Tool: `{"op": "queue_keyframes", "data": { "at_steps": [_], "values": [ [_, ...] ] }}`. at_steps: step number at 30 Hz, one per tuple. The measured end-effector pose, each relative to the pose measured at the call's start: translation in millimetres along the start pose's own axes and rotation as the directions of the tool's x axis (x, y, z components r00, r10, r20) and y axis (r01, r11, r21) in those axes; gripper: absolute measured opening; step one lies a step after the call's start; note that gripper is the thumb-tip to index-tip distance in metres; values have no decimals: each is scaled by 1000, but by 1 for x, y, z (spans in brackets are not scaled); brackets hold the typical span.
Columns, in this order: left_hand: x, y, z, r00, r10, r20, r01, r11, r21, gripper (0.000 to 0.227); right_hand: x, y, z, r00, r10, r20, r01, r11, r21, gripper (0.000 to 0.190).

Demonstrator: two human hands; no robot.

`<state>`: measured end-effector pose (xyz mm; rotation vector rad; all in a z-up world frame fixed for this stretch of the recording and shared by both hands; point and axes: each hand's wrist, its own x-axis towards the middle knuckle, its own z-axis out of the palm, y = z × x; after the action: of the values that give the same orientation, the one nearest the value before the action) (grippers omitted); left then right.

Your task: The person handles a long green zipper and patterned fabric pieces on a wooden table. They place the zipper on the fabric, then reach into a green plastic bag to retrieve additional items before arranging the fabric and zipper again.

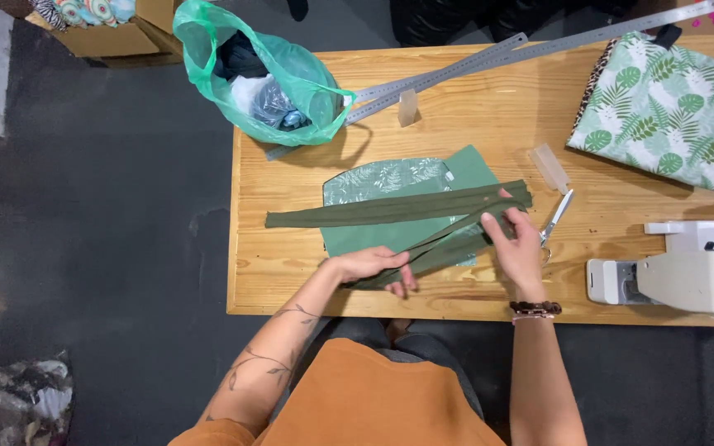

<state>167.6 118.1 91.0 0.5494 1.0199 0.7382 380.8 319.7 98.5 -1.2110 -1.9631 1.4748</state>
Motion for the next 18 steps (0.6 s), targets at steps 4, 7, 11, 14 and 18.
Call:
{"op": "queue_keyframes", "data": {
  "at_steps": [4, 7, 11, 14, 18],
  "values": [
    [-7, -46, -45, 998, -22, -60, 17, 997, -69, 50, 7, 48, -9, 996, 84, -28, -88, 963, -253, 47],
    [-18, -62, -71, 987, -110, -121, 101, 992, -73, 46, 4, 52, -11, 954, 293, -65, -286, 954, 93, 49],
    [-42, -53, -80, 971, -115, -212, 118, 993, 0, 33, 2, 55, -15, 897, 435, -79, -419, 894, 160, 48],
    [-41, -63, -88, 961, -130, -243, 136, 991, 8, 31, 4, 71, -18, 862, 499, -92, -507, 846, -165, 51],
    [-25, -103, -114, 915, -165, -368, 181, 983, 10, 31, 1, 74, -17, 891, 437, -122, -441, 771, -460, 50]
  ]
}}
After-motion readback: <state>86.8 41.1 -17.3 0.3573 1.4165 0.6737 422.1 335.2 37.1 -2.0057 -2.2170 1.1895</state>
